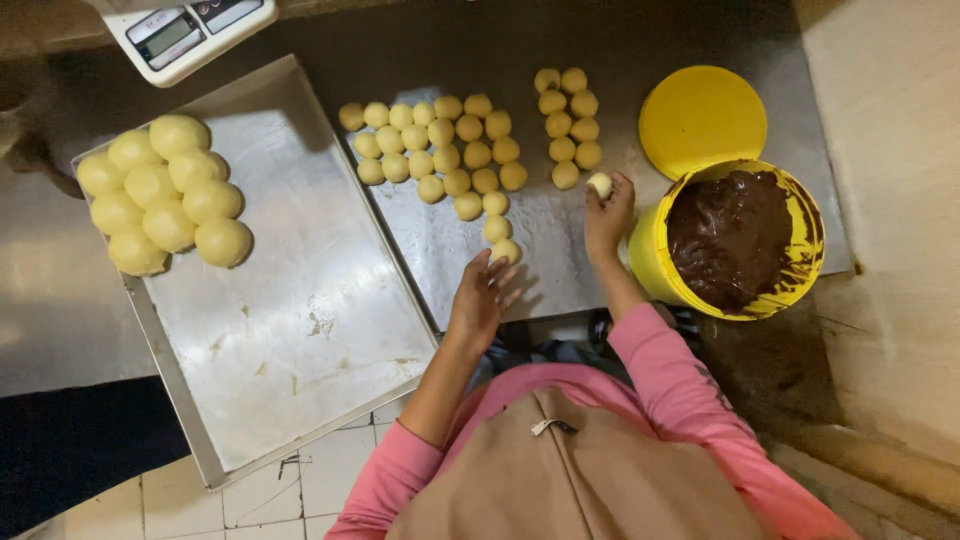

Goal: Filling dough portions with chocolate paste and rolling them into balls.

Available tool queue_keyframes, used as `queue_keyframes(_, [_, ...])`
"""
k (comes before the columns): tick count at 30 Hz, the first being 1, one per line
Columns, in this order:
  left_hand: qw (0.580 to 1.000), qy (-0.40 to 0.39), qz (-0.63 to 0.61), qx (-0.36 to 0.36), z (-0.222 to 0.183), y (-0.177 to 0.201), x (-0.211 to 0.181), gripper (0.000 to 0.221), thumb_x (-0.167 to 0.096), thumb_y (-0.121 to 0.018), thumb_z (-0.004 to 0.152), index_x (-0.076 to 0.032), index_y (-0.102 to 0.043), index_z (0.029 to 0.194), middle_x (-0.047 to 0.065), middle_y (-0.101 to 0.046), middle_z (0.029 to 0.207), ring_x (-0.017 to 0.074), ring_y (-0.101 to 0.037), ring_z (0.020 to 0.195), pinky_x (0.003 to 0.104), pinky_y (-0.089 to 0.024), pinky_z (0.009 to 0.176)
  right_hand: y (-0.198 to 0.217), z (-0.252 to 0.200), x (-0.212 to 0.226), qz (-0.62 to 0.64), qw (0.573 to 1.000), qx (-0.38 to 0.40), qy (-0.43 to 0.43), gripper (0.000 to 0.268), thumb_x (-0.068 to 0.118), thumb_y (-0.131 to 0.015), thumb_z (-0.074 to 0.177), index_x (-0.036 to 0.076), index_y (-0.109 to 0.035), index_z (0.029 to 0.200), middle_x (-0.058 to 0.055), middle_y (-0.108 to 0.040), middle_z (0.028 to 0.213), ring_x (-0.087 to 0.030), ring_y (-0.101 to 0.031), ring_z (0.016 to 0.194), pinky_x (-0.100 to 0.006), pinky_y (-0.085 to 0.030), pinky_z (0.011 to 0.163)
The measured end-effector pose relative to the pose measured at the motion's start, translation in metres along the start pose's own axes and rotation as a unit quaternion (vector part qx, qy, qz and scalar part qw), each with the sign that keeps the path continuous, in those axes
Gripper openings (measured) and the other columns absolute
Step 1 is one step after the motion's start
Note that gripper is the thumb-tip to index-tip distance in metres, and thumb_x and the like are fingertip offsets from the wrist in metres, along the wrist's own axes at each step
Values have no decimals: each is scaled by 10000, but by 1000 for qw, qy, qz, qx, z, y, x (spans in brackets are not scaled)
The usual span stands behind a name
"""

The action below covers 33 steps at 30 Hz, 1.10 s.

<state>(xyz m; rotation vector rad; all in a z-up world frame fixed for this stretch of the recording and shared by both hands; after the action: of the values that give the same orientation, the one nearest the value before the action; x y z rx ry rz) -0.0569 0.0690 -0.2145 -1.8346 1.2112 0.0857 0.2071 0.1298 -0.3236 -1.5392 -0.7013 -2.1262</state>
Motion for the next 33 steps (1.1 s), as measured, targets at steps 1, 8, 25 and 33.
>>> queue_keyframes(1, [1000, -3, 0, -1, -2, -4, -3, 666, -415, -498, 1030, -150, -268, 1596, 154, -327, 1551, 356, -372, 1450, 532, -359, 1130, -1, 3, 0, 2, 1000, 2, 1, 453, -16, -775, 946, -23, -482, 1291, -199, -593, 1166, -334, -675, 1085, -420, -594, 875])
queue_keyframes(8, [720, -318, 614, -50, 37, 20, 9, 575, -212, -698, 902, -76, -493, 1423, 225, -469, 1361, 440, -564, 1206, 511, -493, 988, -14, 4, 11, -210, 964, 52, 152, 635, 37, -813, 817, 29, -506, 1373, -218, -626, 1179, -431, -625, 1114, -541, -507, 965])
queue_keyframes(25, [629, -319, 708, -40, 88, 29, 19, 290, -70, -709, 869, -94, -566, 1119, 138, -570, 1102, 384, -678, 968, 437, -587, 758, -2, -1, 28, -305, 919, 144, 203, 579, -30, -674, 832, 43, -530, 1388, -200, -533, 1388, -418, -508, 1293, -556, -411, 1083])
queue_keyframes(33, [966, -148, 212, -5, 33, -16, -25, 287, -236, -529, 1039, -56, -525, 1262, 96, -606, 891, 153, -588, 757, 241, -502, 576, 18, -65, 98, 166, 894, 375, -180, 379, 222, -625, 1035, 97, -589, 1391, -103, -637, 1251, -166, -679, 956, -322, -632, 771])
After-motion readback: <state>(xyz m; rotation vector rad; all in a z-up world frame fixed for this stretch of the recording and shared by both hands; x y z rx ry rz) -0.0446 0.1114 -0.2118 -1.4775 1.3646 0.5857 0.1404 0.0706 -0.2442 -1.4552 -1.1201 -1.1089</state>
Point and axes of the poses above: each hand's wrist, its own z-axis towards the middle knuckle, its own y-axis out of the back of the hand, x = y × z, the point moved 1 cm from there along z, towards the middle knuckle
